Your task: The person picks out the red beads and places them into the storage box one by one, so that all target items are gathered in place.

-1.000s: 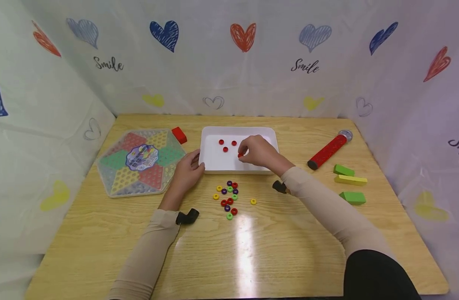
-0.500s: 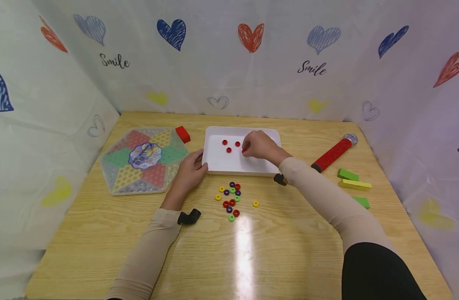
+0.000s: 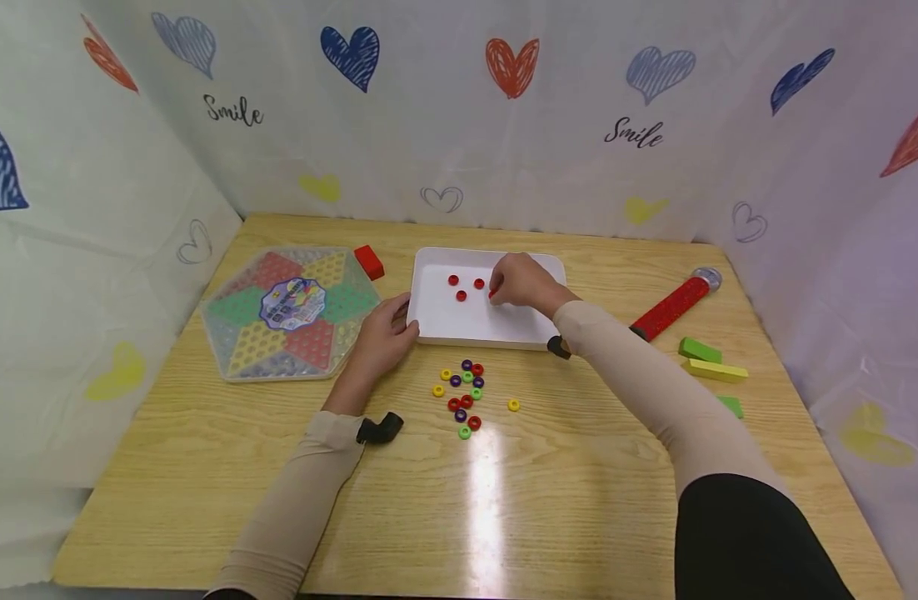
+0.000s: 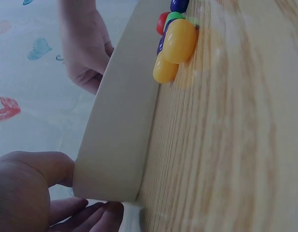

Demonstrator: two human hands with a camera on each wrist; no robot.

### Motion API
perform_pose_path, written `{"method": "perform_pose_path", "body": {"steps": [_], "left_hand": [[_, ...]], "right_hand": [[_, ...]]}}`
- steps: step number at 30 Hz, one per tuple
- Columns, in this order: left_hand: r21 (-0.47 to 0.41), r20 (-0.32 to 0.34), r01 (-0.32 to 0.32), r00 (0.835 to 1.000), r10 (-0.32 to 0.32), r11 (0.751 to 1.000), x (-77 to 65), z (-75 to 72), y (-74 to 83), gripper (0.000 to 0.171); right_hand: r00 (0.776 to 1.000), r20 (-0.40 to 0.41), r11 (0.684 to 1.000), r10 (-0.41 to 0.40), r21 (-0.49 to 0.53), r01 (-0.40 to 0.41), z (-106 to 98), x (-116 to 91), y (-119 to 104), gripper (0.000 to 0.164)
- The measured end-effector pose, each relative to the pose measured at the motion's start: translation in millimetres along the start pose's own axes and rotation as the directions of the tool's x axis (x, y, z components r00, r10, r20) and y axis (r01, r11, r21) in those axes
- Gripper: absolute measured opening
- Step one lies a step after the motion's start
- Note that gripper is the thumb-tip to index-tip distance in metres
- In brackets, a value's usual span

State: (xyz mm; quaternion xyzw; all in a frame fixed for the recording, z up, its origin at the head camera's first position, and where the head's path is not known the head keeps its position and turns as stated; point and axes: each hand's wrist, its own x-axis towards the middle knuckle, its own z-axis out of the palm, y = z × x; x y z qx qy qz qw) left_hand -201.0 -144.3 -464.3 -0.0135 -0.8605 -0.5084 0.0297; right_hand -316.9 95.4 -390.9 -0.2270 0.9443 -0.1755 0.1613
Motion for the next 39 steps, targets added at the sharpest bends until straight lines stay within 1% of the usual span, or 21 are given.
{"method": "perform_pose_path", "body": {"steps": [4,12,19,24,29,34,39], "left_hand": [[-0.007,0.0,-0.018,1.0,0.018,1.0,0.8,1.0,2.0,0.056],[-0.003,0.004,-0.022,1.0,0.022,1.0,1.9,1.6,7.4,0.056],[0.009,0.0,-0.014,1.0,0.014,1.0,2.4,0.5,9.2,0.057],[0.019,0.007,0.0,1.0,0.0,1.0,1.2,0.9,7.0,0.058],[0.015,0.004,0.006,1.0,-0.006,1.0,-0.4,0.9,4.6,0.059],[0.02,0.009,0.021,1.0,-0.021,1.0,-0.5,0.9,2.0,0.059],[0.036,0.008,0.033,0.999,-0.033,0.999,-0.6,1.0,2.1,0.059]], "right_hand": [[1.0,-0.002,1.0,0.029,-0.004,-0.029,0,1,2,0.018],[0.999,-0.006,0.999,0.038,0.005,-0.038,1,2,7,0.016],[0.999,-0.024,0.999,0.035,0.006,-0.035,3,3,9,0.017],[0.999,-0.018,0.999,0.042,0.023,-0.042,4,3,10,0.02],[0.999,-0.041,1.0,0.01,0.02,-0.009,-2,1,11,0.021],[0.998,-0.06,1.0,-0.011,0.023,0.012,-16,-11,7,0.02],[0.995,-0.094,0.999,-0.031,0.03,0.034,-28,-34,3,0.024]]}}
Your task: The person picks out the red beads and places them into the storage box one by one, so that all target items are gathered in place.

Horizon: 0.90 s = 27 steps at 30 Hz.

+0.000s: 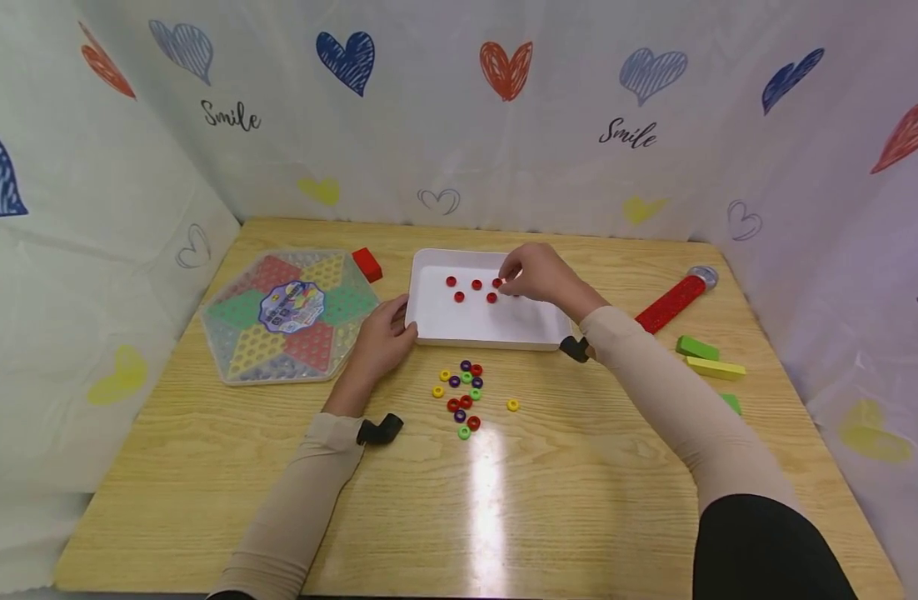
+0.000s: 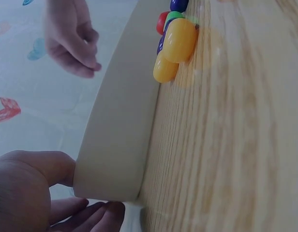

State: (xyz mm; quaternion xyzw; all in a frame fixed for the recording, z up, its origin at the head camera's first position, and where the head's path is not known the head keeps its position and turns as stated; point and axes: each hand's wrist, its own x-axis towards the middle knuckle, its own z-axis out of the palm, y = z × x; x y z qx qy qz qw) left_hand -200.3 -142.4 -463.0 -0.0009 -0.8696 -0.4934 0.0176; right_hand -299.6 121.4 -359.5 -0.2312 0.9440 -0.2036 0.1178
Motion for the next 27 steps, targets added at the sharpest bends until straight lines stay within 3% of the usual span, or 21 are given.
{"method": "perform_pose_path", "body": {"steps": [5,13,21,27], "left_hand": [[-0.007,-0.002,-0.008,1.0,0.008,1.0,-0.8,0.1,0.2,0.059],[-0.01,-0.001,-0.014,1.0,0.014,1.0,-2.0,-0.1,1.9,0.059],[-0.027,-0.008,-0.02,1.0,0.02,0.999,-0.8,-0.6,1.7,0.058],[-0.007,-0.008,-0.008,1.0,0.008,1.0,-2.7,0.7,1.5,0.058]], "right_hand": [[0.998,-0.047,0.998,-0.05,0.038,0.052,0,-29,-3,0.022],[0.988,-0.024,0.985,-0.149,0.083,0.151,33,-68,-16,0.017],[0.984,-0.037,0.977,-0.173,0.123,0.176,70,-80,-18,0.02],[0.989,-0.057,0.981,-0.133,0.135,0.14,91,-82,-19,0.017]]}}
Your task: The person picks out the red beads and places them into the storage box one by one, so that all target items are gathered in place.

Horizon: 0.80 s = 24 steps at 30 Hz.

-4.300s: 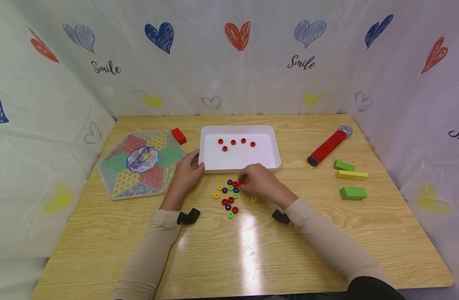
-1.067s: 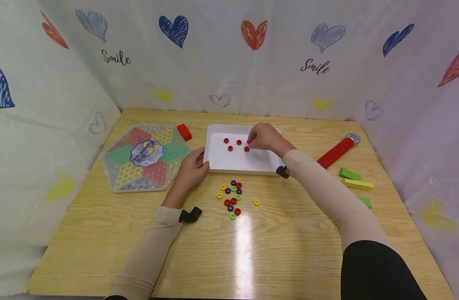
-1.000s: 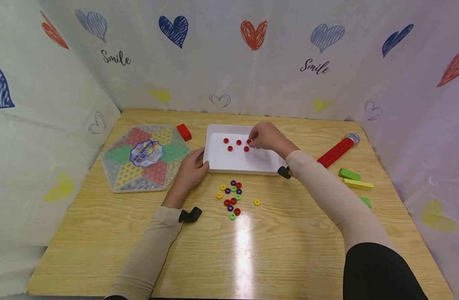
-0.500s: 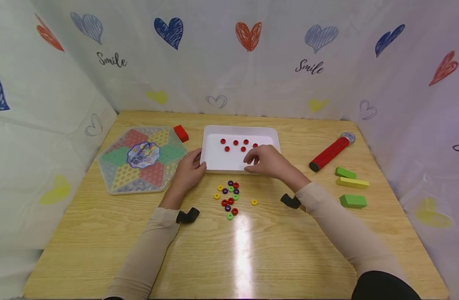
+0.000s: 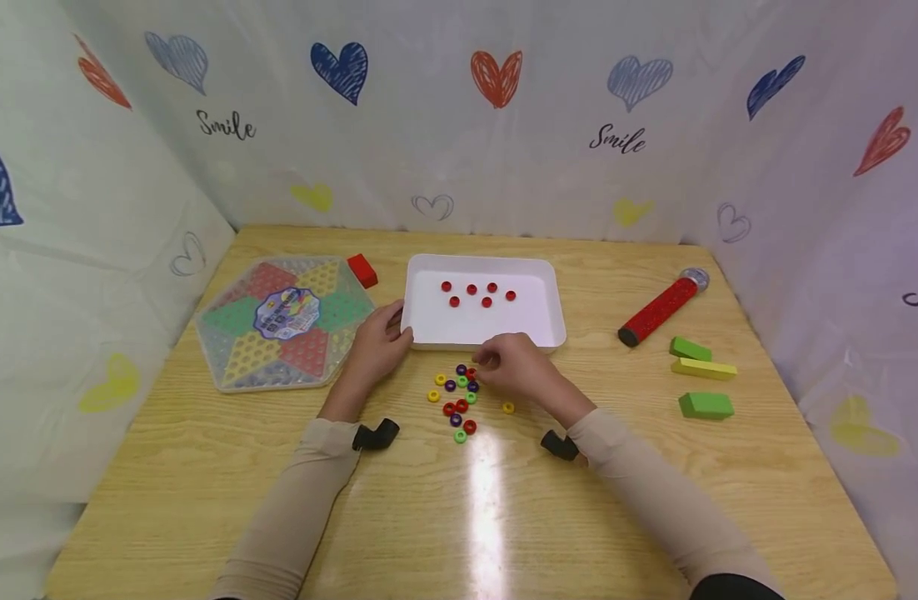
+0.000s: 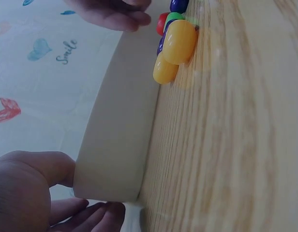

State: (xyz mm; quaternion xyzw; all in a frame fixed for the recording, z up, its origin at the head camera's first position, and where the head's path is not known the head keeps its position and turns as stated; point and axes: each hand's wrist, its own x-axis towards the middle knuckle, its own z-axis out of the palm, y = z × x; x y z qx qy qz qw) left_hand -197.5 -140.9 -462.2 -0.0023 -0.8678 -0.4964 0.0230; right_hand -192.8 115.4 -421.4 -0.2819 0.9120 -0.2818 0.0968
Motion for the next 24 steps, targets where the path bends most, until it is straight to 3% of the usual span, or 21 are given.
{"method": "perform_pose_path", "body": {"steps": [9,24], "left_hand": [[0.01,0.011,0.013,1.0,-0.013,1.0,-0.4,2.5,0.4,0.059],[0.006,0.007,-0.008,1.0,0.008,1.0,0.4,0.0,-1.4,0.059]], "right_hand": [[0.998,-0.042,0.998,0.049,0.029,-0.048,13,-7,-1,0.017],[0.997,-0.012,0.995,0.076,0.07,-0.075,20,-3,-1,0.014]]}}
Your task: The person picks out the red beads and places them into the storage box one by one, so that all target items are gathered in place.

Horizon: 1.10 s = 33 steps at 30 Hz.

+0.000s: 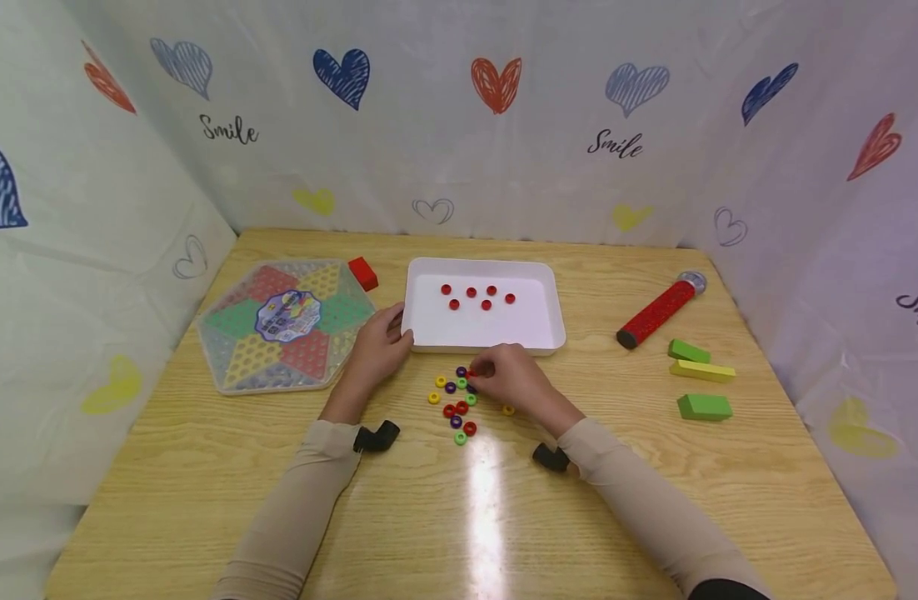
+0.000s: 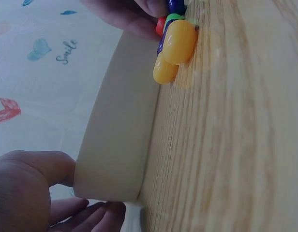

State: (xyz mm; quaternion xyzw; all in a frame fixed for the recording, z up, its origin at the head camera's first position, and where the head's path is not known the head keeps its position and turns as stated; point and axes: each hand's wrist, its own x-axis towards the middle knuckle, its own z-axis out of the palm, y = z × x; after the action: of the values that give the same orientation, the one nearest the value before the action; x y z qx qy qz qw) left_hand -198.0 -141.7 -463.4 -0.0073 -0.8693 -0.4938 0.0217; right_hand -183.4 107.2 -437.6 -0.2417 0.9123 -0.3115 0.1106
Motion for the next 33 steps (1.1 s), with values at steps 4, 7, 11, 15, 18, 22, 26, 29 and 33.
{"method": "perform_pose_path", "body": {"steps": [4,7,11,15,18,22,26,29,33], "left_hand": [[-0.001,-0.001,0.006,1.0,-0.006,1.0,-0.4,-0.1,0.9,0.059],[0.005,0.0,0.01,1.0,-0.01,1.0,-0.2,-0.2,1.7,0.059],[0.012,-0.003,0.009,1.0,-0.009,1.0,-0.1,-0.3,2.2,0.059],[0.003,-0.004,0.006,1.0,-0.006,1.0,-0.5,-0.2,1.8,0.059],[-0.004,-0.004,0.007,1.0,-0.007,1.0,-1.1,0.2,1.1,0.059],[-0.002,-0.006,0.012,1.0,-0.012,1.0,-1.6,1.1,0.8,0.059],[0.008,-0.011,0.015,1.0,-0.015,1.0,-2.1,1.9,1.0,0.058],[0.012,-0.012,0.013,1.0,-0.013,1.0,-2.2,2.0,1.4,0.058],[0.013,-0.012,-0.001,1.0,0.001,1.0,-2.2,0.6,1.8,0.058]], "right_hand": [[1.0,-0.004,1.0,0.0,-0.005,0.0,1,1,-2,0.013],[1.0,-0.009,1.0,0.006,-0.014,-0.006,1,1,-2,0.013],[1.0,-0.011,1.0,0.01,-0.021,-0.01,1,2,-2,0.012],[1.0,-0.011,1.0,0.014,-0.022,-0.014,1,2,-1,0.01],[1.0,-0.008,1.0,0.018,-0.018,-0.018,1,2,0,0.009],[1.0,-0.004,1.0,0.019,-0.015,-0.019,-1,0,0,0.009],[1.0,-0.001,1.0,0.007,-0.02,-0.007,-4,-2,-1,0.008],[1.0,-0.009,0.999,-0.002,-0.036,0.002,-7,-4,-3,0.007],[1.0,-0.028,0.998,-0.002,-0.061,0.001,-16,-3,-5,0.007]]}}
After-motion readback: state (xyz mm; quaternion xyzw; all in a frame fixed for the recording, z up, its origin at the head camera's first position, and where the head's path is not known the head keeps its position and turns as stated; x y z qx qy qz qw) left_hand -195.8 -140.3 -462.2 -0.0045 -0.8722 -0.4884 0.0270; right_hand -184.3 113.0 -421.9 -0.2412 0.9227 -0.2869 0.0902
